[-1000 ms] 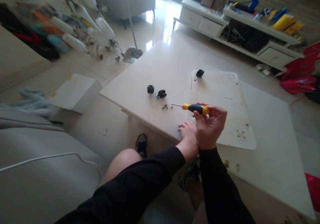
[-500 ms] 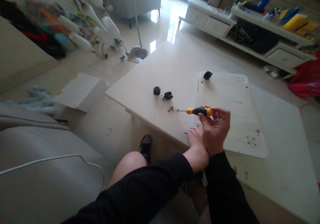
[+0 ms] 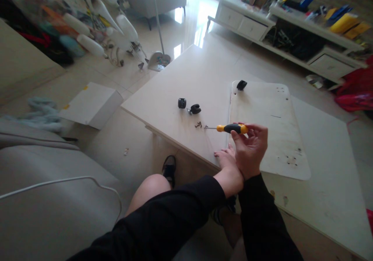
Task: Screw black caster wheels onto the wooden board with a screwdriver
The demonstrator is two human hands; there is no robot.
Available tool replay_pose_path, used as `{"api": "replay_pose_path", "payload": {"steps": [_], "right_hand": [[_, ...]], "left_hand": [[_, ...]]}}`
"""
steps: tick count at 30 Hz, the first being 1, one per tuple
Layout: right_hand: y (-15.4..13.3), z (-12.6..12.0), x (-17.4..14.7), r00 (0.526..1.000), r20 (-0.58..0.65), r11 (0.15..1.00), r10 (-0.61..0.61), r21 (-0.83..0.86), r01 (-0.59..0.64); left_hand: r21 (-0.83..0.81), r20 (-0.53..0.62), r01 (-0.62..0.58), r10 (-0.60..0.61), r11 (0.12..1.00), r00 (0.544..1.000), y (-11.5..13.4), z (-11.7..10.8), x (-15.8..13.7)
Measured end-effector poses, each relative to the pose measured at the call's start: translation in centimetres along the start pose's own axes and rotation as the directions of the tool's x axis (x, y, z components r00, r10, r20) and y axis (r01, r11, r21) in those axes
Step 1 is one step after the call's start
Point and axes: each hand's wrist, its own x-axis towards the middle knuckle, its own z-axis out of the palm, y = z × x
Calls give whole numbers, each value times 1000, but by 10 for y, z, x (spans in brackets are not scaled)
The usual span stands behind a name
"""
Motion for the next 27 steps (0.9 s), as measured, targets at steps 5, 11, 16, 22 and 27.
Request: {"api": "replay_pose_path", "payload": {"steps": [5, 11, 16, 22, 27], "right_hand": [[-3, 0, 1, 993, -100, 998, -65, -11, 64], [-4, 0, 2, 978, -185, 996, -93, -1, 95], [-4, 1, 2, 973, -201, 994, -113, -18, 112], [-5, 2, 2, 962, -240, 992, -129, -36, 124], [-2, 1, 2, 958, -262, 992, -121, -12, 123]], "left_hand": [[-66, -32, -44, 42, 997, 999, 1, 3, 3], [-95, -45, -49, 45, 994, 998, 2, 3, 1], [-64, -31, -52, 50, 997, 998, 1, -1, -3], [-77, -6, -50, 50, 996, 999, 0, -3, -3], [-103, -14, -13, 11, 995, 1000, 3, 1, 0]]}}
